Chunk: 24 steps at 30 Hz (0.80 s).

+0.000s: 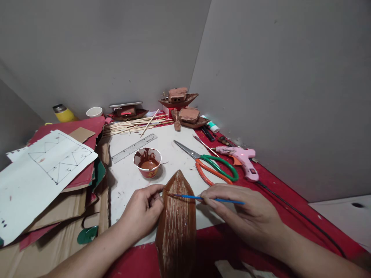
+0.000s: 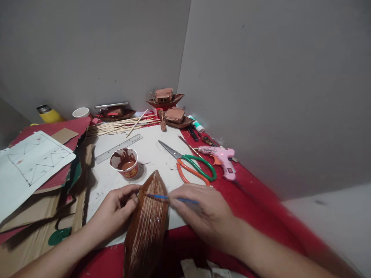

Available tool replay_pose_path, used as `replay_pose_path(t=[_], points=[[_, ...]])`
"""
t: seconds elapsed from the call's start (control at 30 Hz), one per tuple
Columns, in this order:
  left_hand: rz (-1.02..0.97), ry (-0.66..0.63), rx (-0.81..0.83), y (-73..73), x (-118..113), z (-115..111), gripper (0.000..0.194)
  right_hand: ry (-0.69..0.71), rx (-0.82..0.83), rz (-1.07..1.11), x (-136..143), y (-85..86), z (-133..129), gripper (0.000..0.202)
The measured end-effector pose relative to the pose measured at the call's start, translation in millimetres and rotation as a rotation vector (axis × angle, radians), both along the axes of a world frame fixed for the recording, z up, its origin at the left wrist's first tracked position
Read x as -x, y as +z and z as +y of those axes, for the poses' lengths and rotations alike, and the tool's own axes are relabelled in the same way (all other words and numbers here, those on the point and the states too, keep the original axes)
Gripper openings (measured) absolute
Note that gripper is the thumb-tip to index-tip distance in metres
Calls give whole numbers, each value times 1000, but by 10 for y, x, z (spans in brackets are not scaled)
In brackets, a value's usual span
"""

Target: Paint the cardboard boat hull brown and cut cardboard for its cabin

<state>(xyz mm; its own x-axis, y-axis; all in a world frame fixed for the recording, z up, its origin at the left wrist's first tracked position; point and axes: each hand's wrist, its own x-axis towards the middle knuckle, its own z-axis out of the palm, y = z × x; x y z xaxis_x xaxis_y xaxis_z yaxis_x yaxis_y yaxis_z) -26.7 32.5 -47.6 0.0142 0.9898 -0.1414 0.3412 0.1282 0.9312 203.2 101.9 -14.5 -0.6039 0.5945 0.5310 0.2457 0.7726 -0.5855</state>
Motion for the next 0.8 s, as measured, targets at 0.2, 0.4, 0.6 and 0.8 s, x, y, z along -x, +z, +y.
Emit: replay_pose_path(t=[0.2,0.4,0.6,0.8], points=[[21,-2,3,-15,2,-1,40,-82,-1,29,-49,-57,28,17],[5,-18,-10,-30,9,-1,39,-66,74,45,-49,-70,11,15],[-6,-23,-9,-17,3,2,39,-23,111,63,-23,-62,2,14],[-7,-25,-4,-32,0,-3,39,-80,36,88,-60,-108,26,19]])
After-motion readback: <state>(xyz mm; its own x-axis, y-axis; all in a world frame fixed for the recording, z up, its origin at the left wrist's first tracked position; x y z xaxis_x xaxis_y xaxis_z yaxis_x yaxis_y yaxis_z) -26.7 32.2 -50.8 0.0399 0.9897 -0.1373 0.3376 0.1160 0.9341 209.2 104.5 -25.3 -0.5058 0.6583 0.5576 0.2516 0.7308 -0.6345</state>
